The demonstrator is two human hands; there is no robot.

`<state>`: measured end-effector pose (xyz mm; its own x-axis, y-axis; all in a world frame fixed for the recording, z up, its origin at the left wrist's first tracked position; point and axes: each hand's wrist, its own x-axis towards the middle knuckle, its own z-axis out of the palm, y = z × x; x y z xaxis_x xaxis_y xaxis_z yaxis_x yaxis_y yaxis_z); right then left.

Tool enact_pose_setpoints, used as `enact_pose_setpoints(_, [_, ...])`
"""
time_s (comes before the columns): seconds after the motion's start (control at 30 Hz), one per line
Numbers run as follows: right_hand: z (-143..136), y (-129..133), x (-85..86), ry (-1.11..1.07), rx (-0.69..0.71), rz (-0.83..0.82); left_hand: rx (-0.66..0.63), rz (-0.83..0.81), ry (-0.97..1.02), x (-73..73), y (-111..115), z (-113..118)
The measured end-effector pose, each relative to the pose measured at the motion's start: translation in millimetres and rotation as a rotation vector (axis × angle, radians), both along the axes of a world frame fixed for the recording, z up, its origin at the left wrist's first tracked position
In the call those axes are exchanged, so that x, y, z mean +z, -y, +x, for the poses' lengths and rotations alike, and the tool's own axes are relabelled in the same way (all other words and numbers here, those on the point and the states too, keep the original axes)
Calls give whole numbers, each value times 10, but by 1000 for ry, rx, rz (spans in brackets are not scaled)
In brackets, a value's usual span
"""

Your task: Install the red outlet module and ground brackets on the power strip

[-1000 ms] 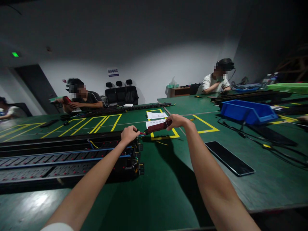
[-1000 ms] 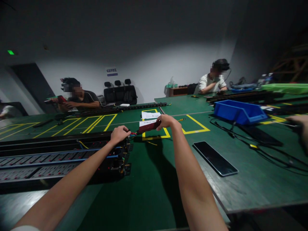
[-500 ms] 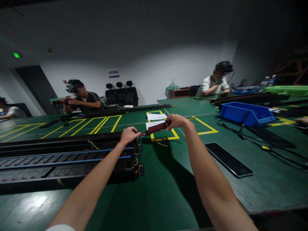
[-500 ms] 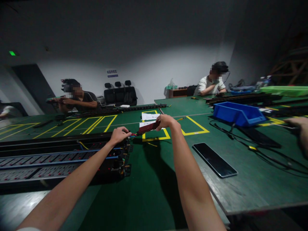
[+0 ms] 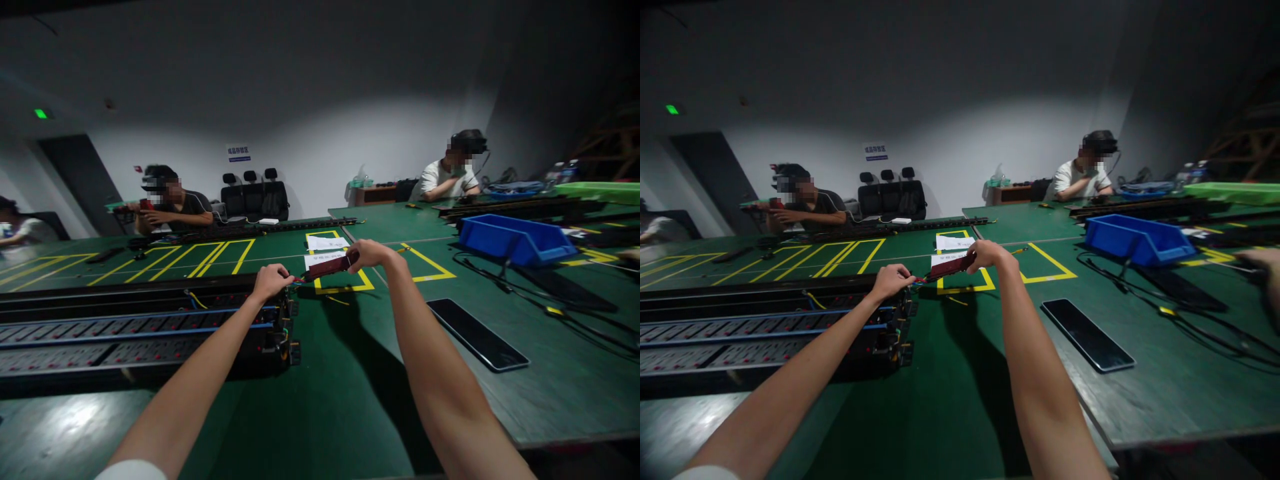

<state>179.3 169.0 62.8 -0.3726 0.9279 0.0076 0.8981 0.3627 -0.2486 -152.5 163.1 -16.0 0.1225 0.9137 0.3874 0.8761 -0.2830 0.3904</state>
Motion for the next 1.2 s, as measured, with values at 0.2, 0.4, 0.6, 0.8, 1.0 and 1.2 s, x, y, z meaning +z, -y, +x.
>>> enact_pose_setpoints(0.2, [12, -17, -13, -13, 15, -22, 20, 4, -25, 27, 17, 7])
enact_pose_setpoints(0.4, [21, -13, -12, -19, 11, -18, 130, -45, -72, 38, 26, 29])
enact_pose_setpoints(0.6, [11, -5, -8, -15, 10, -26, 201, -62, -207, 53, 86, 116])
enact_pose_setpoints(0.8, [54, -19, -29, -12, 9, -27, 91, -82, -266, 63, 69, 126])
enact_pose_setpoints(1.0, [89, -21, -11, -14, -1, 6, 94, -109, -198, 57, 15, 80])
enact_pose_setpoints(1.2, [74, 39, 50, -1, -22, 56, 86, -133, -121, 56, 27, 53])
